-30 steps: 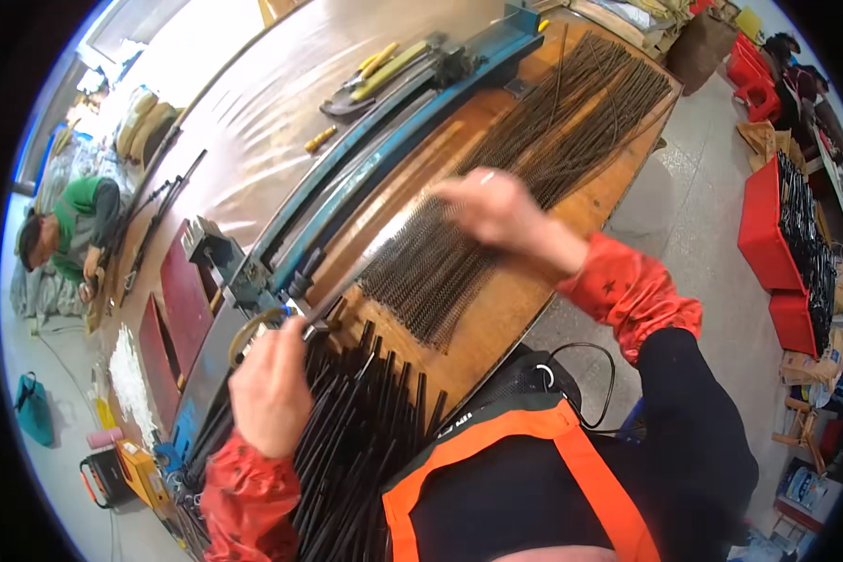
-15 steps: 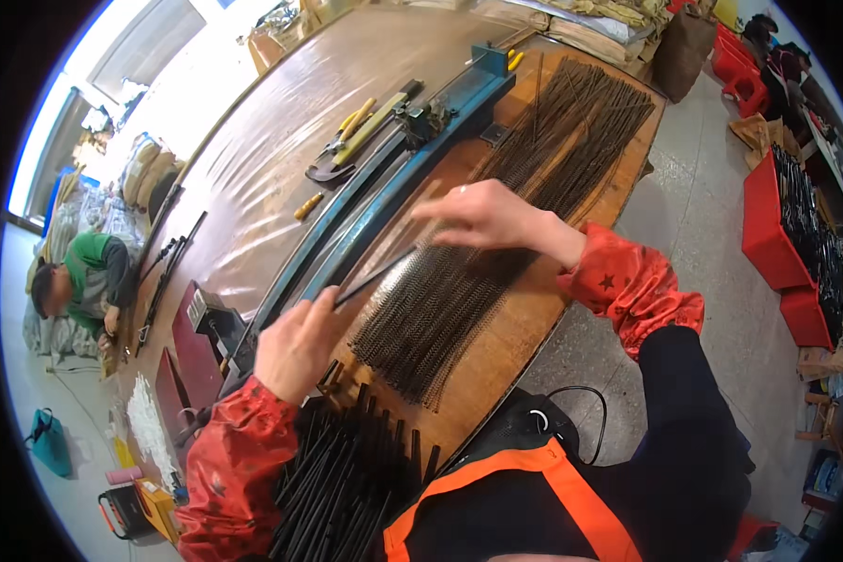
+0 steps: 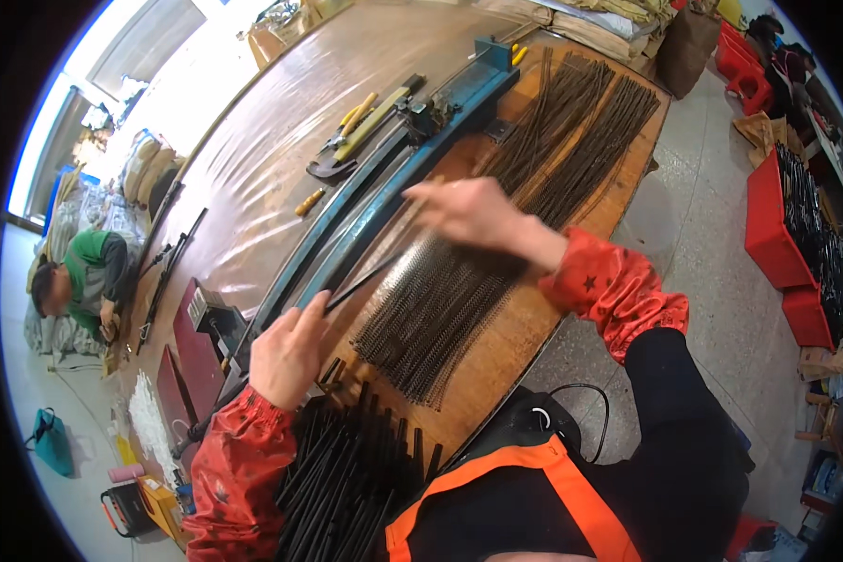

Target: The person assembles umbrella ribs by picking up thin black rods and inserting them into a specialized clamping and tensioning machine on a workbench. They operate the machine lever by hand to secure the components and then place the assembled rib onto a stack on the left.

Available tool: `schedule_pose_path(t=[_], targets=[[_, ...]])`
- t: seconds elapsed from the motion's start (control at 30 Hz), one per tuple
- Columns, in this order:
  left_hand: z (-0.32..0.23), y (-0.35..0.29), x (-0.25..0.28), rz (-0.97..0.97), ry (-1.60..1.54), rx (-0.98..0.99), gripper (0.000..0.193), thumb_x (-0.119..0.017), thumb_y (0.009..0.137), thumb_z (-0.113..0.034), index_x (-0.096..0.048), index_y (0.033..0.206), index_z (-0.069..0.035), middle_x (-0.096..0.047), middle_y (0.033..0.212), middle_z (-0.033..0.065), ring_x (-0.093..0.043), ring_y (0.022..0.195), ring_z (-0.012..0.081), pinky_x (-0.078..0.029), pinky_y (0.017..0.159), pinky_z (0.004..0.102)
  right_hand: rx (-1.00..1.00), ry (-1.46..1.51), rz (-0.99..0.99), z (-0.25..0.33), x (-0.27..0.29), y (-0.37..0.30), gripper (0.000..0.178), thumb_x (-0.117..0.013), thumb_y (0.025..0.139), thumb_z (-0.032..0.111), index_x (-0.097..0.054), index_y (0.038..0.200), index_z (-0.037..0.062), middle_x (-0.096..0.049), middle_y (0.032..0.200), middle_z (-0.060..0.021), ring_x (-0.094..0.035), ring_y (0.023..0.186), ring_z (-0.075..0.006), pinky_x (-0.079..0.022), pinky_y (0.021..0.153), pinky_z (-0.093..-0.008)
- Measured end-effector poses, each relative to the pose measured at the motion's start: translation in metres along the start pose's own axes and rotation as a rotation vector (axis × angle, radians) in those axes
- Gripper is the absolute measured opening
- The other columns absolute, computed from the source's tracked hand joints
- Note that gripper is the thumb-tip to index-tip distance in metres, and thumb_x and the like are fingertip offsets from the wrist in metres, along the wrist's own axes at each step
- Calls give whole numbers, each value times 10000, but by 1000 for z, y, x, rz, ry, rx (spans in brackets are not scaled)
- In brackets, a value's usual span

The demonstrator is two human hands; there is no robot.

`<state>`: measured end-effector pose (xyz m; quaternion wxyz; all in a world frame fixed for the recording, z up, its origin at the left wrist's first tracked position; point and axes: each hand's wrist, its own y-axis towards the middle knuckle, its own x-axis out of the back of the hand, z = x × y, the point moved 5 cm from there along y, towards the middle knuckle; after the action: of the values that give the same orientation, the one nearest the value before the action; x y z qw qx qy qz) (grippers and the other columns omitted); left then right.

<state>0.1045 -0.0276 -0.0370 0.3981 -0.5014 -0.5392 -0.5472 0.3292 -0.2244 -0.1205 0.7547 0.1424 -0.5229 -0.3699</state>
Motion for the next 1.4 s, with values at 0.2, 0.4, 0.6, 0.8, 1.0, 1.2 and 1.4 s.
schedule_pose_path(t=[0.2, 0.4, 0.6, 0.8, 1.0, 1.2, 1.4], targets=[[25, -29, 41, -95, 51, 109, 374, -680, 886, -75, -673, 1253, -148, -525, 741, 105, -583, 659, 302, -472, 600, 414, 31, 362, 17, 22, 15, -7, 359, -742, 889, 194, -692, 1235, 113, -654, 847, -92, -631, 758, -233, -500, 706, -381], [20, -55, 45, -56, 99, 99, 387, -667, 881, -30, -672, 1255, -129, -519, 735, 102, -583, 681, 282, -471, 625, 408, 141, 365, -34, 78, -24, 12, 220, -741, 890, 267, -777, 1070, 146, -675, 727, -49, -640, 678, -186, -519, 621, -334], [21, -66, 47, -100, 83, 107, 403, -650, 887, -5, -657, 1273, -122, -527, 756, 119, -578, 688, 296, -462, 630, 405, 190, 459, -207, 117, -47, 26, 310, -706, 928, 243, -726, 1220, 143, -707, 753, -50, -620, 630, -127, -512, 549, -291], [110, -146, 105, -368, 137, 469, 211, -586, 988, -81, -638, 1189, -48, -680, 999, 178, -684, 900, 340, -523, 766, 379, -50, 96, 14, 42, -50, 22, 212, -622, 995, 204, -710, 1158, 100, -740, 942, -94, -702, 833, -191, -540, 720, -329], [116, -151, 145, -585, 215, 401, 218, -644, 990, -199, -675, 1135, -39, -639, 759, 167, -562, 604, 229, -478, 599, 339, -181, 597, 311, 109, -124, 86, 252, -584, 1032, 270, -702, 1123, 66, -630, 699, -43, -633, 660, -113, -502, 632, -293], [122, -219, 154, -497, 326, 603, 243, -668, 966, -193, -682, 1150, -35, -684, 855, 199, -665, 709, 319, -507, 651, 389, 275, 818, 284, 236, -207, 152, 291, -683, 945, 357, -769, 1061, 104, -733, 844, -112, -702, 777, -210, -544, 724, -358], [129, -284, 137, -467, 298, 710, 261, -670, 960, -185, -691, 1131, 11, -711, 964, 228, -701, 868, 374, -534, 763, 410, 518, 556, 210, 251, -228, 160, 219, -711, 895, 352, -809, 956, 165, -735, 844, -75, -691, 789, -251, -538, 755, -386]])
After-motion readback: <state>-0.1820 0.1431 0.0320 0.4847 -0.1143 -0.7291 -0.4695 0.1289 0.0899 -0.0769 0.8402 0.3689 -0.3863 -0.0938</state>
